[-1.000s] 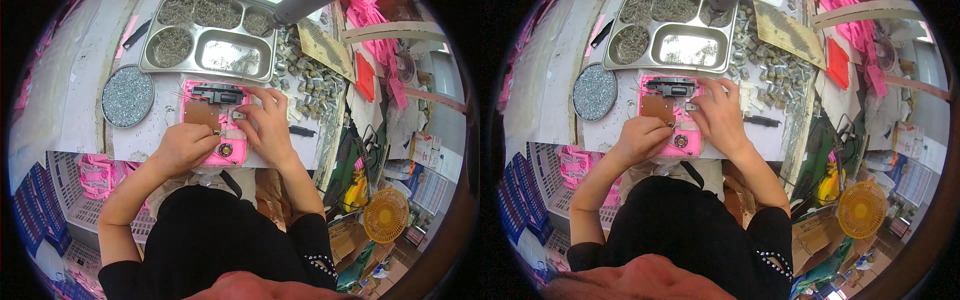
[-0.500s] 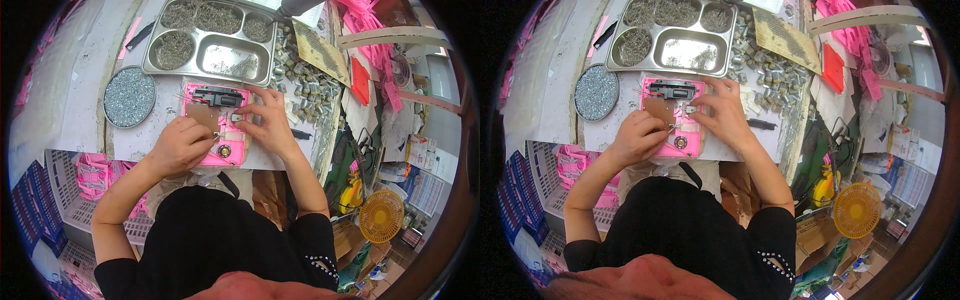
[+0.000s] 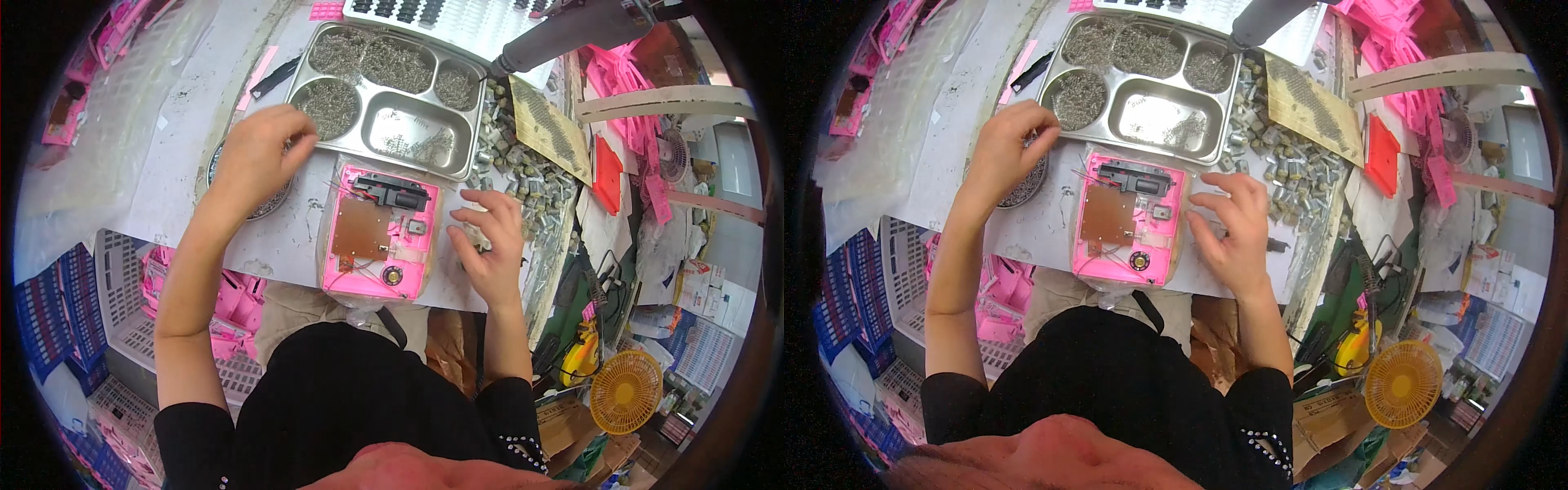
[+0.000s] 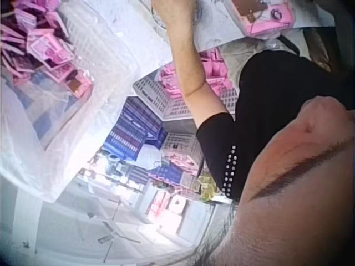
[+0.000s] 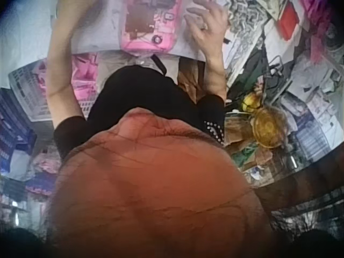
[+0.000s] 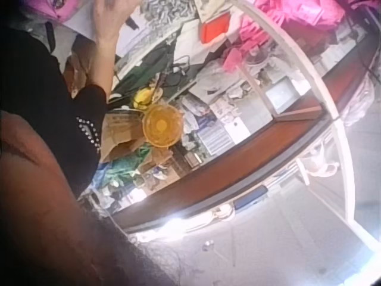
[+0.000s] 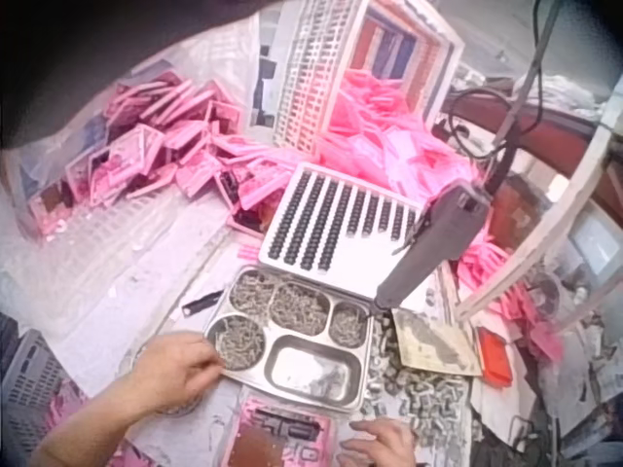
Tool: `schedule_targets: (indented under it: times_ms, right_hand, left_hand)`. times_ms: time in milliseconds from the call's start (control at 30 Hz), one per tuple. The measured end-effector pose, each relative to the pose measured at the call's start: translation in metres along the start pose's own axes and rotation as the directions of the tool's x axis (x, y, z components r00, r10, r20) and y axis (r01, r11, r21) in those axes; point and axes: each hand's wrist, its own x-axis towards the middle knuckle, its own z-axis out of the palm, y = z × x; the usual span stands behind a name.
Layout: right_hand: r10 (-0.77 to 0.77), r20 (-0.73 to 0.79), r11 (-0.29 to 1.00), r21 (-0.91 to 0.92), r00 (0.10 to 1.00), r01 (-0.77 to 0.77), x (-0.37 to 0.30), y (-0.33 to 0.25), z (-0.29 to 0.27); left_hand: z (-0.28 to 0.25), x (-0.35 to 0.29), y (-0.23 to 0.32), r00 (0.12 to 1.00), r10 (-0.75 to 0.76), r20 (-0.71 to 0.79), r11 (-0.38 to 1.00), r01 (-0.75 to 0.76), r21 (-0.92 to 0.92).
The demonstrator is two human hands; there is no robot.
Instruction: Assemble internal electronic components and wires into a pink toy casing using tools like a soldering iron and glue gun.
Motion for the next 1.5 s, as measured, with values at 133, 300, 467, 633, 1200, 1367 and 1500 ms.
schedule_targets:
  times_ms: [133,300,467,633,1200,1367,1500]
  right_hand:
    - [-0.008,-0.001,1.000,-0.008,1.000,0.008,-0.009,0.001,0.002]
    - [0.003,-0.021,1.000,-0.007,1.000,-0.003,-0.018,0.006,0.003]
    - [-0.026,-0.027,1.000,-0.001,0.999,0.026,-0.020,0.003,0.004]
    - [-0.106,-0.006,0.994,0.007,0.994,0.106,-0.008,-0.010,0.013]
    - [-0.282,-0.038,0.956,-0.089,0.959,0.278,0.009,-0.009,0.061]
    - [-0.259,-0.035,0.965,-0.046,0.965,0.257,0.007,-0.005,0.058]
    - [-0.256,-0.052,0.967,-0.031,0.965,0.254,0.008,-0.002,0.057]
  left_hand:
    - [0.013,-0.020,0.016,0.998,0.045,0.044,0.989,-0.038,-0.141]
    - [0.028,-0.035,0.024,0.977,0.211,0.022,0.977,-0.210,-0.047]
    - [0.042,-0.048,0.027,0.982,0.182,0.044,0.980,-0.185,0.075]
    - [0.048,-0.065,0.037,0.981,0.193,-0.022,0.981,-0.193,0.002]
    - [0.047,-0.067,0.051,0.986,0.155,-0.054,0.863,-0.162,-0.478]
    - [0.053,-0.060,0.055,0.961,0.138,-0.238,0.963,-0.186,-0.196]
    - [0.040,-0.054,0.060,0.940,0.284,-0.191,0.959,-0.282,0.039]
